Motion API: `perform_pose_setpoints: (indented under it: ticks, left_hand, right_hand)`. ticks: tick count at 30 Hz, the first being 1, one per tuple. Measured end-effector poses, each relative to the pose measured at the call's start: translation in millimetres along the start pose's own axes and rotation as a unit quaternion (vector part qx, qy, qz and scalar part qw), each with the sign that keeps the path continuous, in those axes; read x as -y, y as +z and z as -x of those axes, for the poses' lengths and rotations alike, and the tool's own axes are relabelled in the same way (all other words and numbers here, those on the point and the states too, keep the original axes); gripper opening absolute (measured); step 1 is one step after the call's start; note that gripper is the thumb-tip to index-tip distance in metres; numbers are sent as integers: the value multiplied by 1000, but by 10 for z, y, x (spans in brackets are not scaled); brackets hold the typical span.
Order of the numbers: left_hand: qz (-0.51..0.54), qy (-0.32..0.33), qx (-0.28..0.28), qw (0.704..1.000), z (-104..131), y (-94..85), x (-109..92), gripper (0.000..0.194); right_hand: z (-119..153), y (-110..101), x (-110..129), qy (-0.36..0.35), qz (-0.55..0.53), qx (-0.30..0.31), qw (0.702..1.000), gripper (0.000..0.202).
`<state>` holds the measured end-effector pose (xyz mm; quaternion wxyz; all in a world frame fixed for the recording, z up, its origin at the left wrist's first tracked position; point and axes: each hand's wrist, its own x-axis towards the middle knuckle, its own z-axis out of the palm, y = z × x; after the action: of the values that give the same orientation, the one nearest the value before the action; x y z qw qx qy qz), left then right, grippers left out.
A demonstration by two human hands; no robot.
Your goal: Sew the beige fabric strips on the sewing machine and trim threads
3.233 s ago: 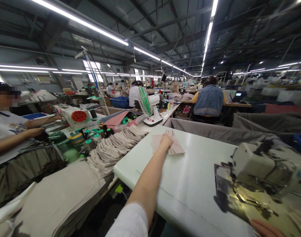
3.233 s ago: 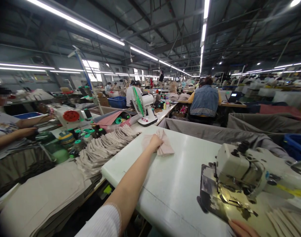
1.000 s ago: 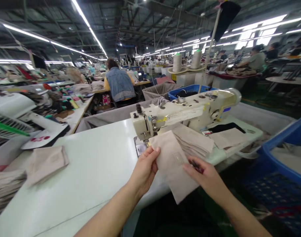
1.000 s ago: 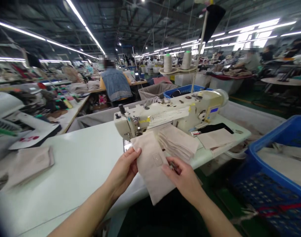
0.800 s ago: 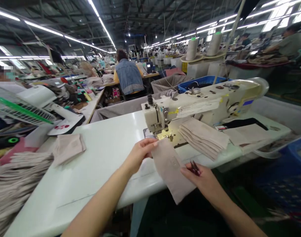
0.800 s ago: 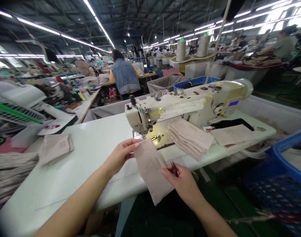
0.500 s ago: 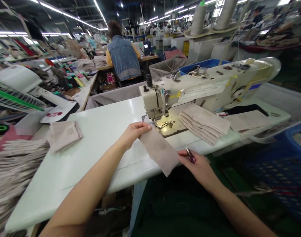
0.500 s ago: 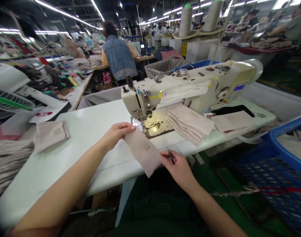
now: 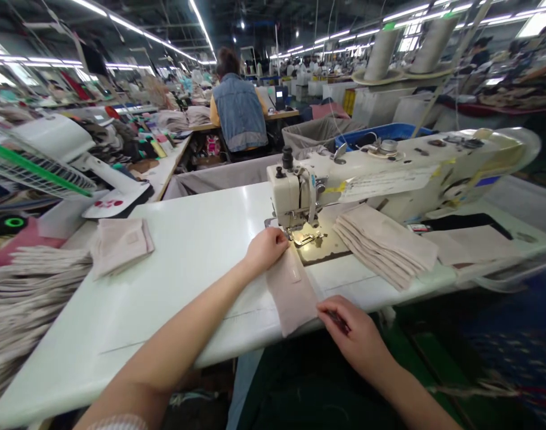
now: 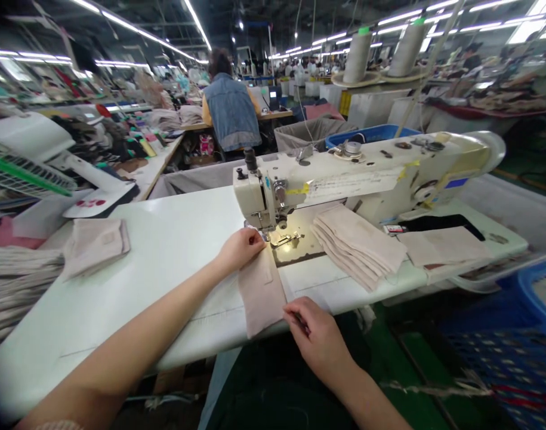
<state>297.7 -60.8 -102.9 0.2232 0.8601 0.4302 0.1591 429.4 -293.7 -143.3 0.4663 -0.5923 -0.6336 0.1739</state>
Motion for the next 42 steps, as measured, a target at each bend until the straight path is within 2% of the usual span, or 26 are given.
perform_pose_setpoints:
  ticks: [6,12,26,33,39,42]
  left_hand:
    - [-14,-3,5,1000,-49,22,7,14]
    - [-21,-36,-4,999,-71,23,-10,15]
    - [-21,-56,1,998,-108,31,11,12]
    - [-39,-52,4,998,-139,34,44,14]
    - [-59,-32,8,998,-197,1,77,15]
    - [-106,0,-48,993,-84,-73,25,16]
  right_hand:
    - [-12,-39,-96,-113,83,51,989,30]
    - [-55,-63,-123,-158,179,88,967,33]
    - [-90,-53,-81,-137,194,113,965,30]
    - [-166,-82,-52,-99,199,159,962,32]
    - [-215,-109,-17,-81,208,168,960,35]
    - [-200,-119,-4,-93,205,152,963,38]
